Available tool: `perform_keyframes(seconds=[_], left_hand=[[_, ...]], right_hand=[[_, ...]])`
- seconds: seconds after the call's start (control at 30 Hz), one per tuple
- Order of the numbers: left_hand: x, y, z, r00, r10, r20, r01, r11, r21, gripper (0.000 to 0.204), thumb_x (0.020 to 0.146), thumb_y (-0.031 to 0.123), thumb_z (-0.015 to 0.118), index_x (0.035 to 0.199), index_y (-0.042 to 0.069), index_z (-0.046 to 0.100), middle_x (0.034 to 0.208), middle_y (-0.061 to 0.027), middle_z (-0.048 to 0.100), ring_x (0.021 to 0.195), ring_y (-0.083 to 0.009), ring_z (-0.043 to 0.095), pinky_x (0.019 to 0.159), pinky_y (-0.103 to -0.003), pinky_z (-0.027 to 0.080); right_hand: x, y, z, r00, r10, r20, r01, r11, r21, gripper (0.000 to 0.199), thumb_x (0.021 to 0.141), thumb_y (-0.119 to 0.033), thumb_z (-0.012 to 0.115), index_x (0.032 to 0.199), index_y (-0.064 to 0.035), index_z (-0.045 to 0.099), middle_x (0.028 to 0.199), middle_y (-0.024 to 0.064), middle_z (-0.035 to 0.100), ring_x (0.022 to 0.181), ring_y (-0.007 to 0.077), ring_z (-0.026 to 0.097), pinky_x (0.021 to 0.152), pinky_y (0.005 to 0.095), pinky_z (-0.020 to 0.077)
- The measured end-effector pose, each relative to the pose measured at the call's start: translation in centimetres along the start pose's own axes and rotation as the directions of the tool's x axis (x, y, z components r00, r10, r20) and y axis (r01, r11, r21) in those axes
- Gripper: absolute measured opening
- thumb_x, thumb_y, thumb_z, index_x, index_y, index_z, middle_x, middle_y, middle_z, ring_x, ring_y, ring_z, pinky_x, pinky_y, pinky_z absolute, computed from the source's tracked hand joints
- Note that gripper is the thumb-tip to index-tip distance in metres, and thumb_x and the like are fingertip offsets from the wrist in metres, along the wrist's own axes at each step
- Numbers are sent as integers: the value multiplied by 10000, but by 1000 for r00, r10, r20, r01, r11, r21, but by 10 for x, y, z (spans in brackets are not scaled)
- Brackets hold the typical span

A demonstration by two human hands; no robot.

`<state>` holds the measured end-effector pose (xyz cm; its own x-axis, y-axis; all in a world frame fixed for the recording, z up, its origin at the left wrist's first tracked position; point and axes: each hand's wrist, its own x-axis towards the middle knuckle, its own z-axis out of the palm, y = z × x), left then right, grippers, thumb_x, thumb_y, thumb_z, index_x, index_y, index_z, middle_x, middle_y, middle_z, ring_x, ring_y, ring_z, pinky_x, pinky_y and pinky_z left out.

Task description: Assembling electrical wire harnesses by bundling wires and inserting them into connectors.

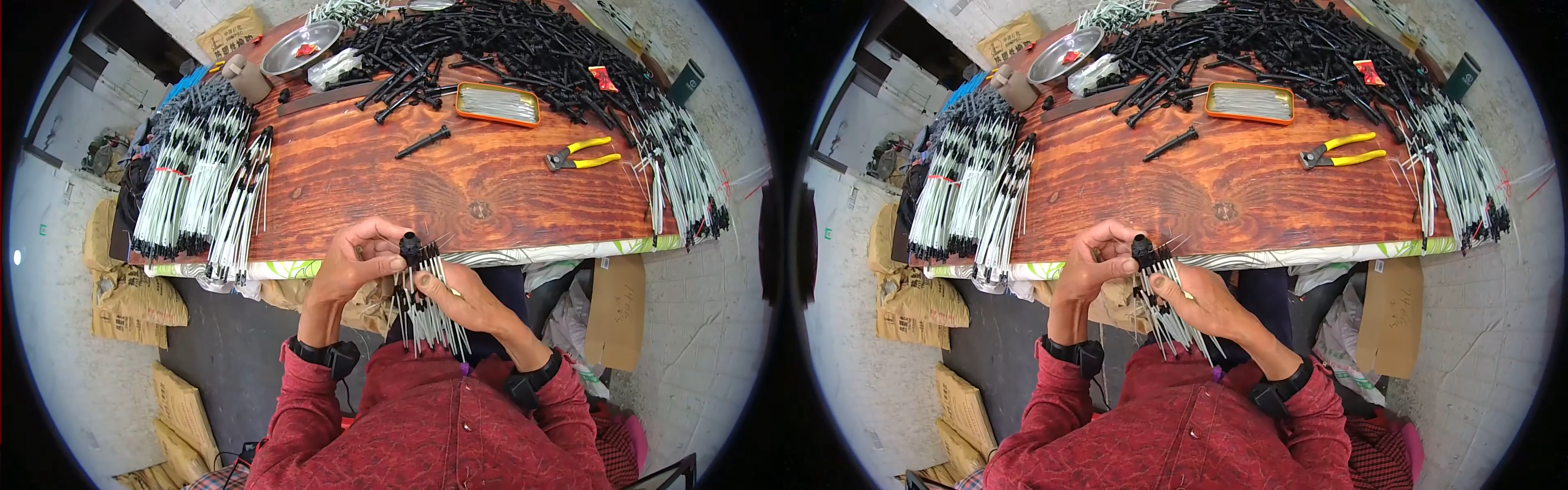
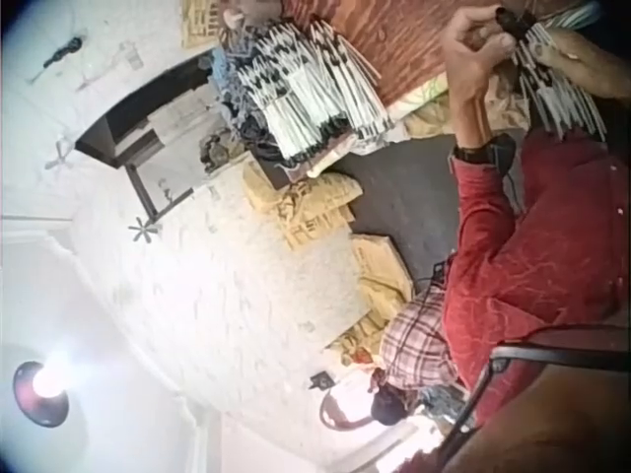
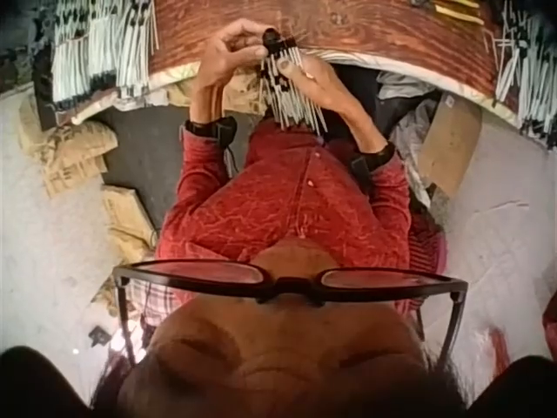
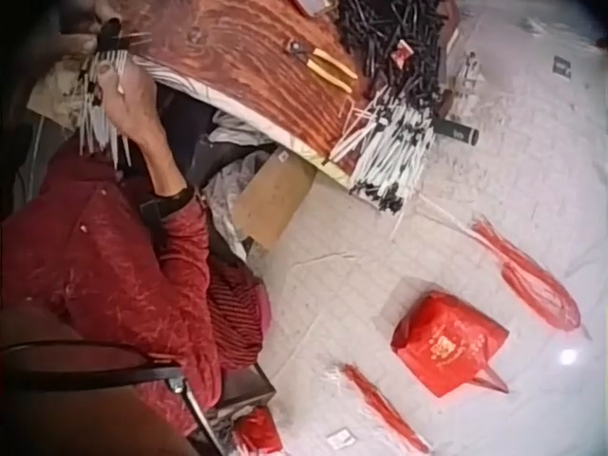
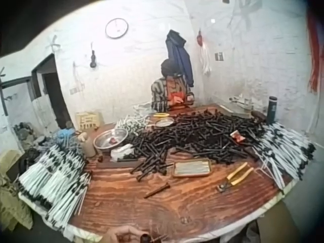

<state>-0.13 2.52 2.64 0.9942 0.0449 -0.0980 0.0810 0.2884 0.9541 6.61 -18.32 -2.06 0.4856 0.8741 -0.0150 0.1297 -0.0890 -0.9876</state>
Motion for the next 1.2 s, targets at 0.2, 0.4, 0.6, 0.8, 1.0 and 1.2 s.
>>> perform_keyframes(seconds=[0.2,0.4,0.6,0.8,1.0,1.2], left_hand=[[-2,3,3,998,-65,0,65,997,36,363,768,2,833,1091,-12,667,1012,-63,712,906,-133,698,793,-268,584],[-4,-6,0,1000,-10,16,9,999,43,358,762,-13,832,1079,-12,666,1018,-71,717,885,-138,705,780,-267,591],[-1,-10,-6,999,5,41,-5,1000,-11,354,765,-18,819,1084,-24,667,988,-78,713,877,-137,704,775,-266,581],[1,-12,-11,998,-24,52,25,999,-24,423,686,139,919,1004,2,676,944,-65,679,854,-142,686,759,-284,560],[6,-16,-17,992,22,123,-20,1000,-14,426,668,171,931,973,9,683,915,-88,668,840,-172,673,734,-294,542],[18,-8,-9,945,191,265,-144,972,-184,371,671,64,910,964,-29,702,924,-95,696,766,-133,673,688,-245,542]], right_hand=[[-7,-4,1,996,-74,-56,75,997,14,528,1066,-520,380,1007,-28,563,798,105,608,749,288,614,709,408,483],[-13,-5,2,996,-81,-44,80,996,-33,538,1072,-525,353,1019,-31,558,809,117,600,766,295,608,725,419,480],[-10,2,3,999,-26,31,24,998,58,540,1081,-506,358,1052,-19,588,882,77,630,843,206,622,773,366,504],[-7,0,2,997,-56,46,51,993,109,672,1056,-616,278,1012,-27,600,853,100,642,783,279,614,749,414,485],[-6,-6,-1,997,-60,47,58,997,46,678,1050,-620,295,998,-26,618,789,134,627,759,319,619,731,432,478],[-7,-27,-5,995,-101,9,101,989,-103,662,1047,-611,317,943,-22,601,693,166,562,690,363,591,678,465,456]])
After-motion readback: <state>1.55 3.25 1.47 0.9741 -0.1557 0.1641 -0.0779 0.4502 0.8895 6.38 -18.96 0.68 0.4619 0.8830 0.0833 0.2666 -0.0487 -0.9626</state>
